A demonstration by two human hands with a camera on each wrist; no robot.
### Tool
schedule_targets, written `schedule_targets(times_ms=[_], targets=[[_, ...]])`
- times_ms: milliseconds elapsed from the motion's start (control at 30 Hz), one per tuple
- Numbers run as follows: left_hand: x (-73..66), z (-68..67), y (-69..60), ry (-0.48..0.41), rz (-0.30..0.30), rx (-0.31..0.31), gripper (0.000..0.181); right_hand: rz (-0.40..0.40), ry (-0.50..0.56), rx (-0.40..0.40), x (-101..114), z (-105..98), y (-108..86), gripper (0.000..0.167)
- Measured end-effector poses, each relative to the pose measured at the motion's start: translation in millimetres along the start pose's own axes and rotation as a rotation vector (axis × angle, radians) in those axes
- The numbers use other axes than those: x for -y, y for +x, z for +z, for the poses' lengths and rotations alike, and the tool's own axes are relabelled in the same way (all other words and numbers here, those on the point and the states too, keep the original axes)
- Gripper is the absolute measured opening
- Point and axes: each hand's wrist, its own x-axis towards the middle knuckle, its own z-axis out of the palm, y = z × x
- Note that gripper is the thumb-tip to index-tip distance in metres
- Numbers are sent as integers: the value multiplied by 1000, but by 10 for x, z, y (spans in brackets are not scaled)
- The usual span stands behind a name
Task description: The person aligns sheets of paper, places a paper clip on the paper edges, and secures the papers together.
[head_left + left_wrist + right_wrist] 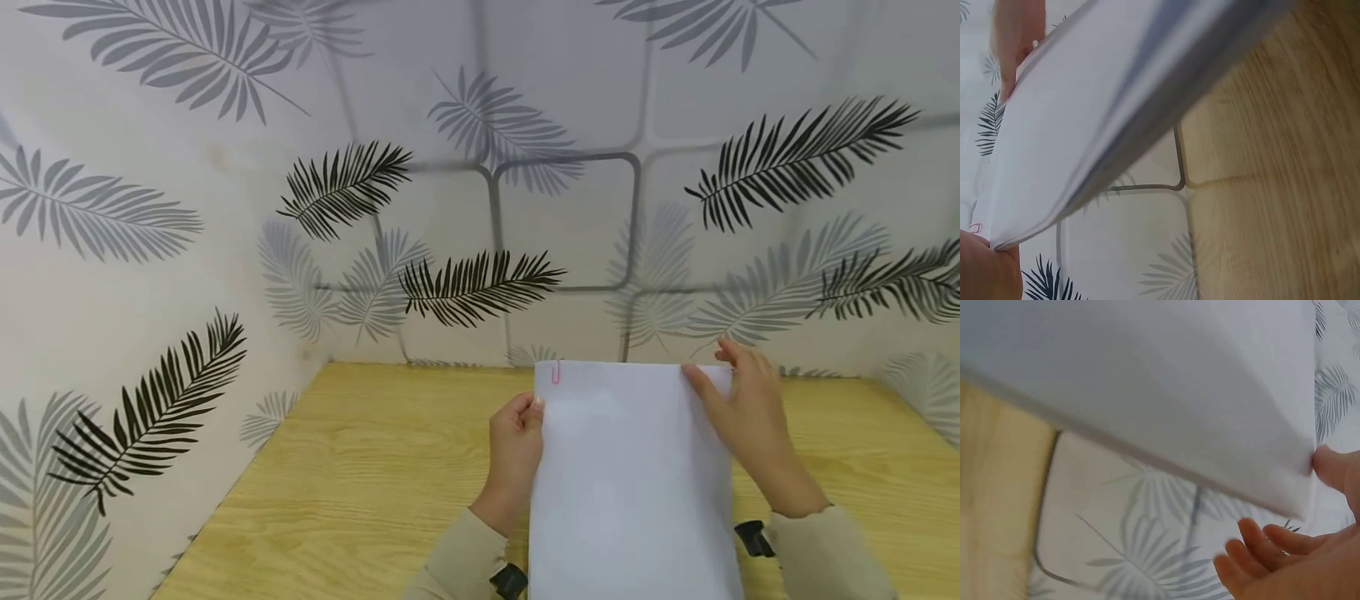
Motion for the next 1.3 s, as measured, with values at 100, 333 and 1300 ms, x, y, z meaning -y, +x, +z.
schedule_targets(times_ms=[100,333,1300], targets=[[-21,-21,2,-2,-16,-5,17,168,87,201,-92,-68,-55,69],[17,-63,33,1,-49,-8,19,372,267,468,-236,-65,-249,70],[73,-236,152,-65,-215,1,25,518,530,537,-183,175,-758,56]])
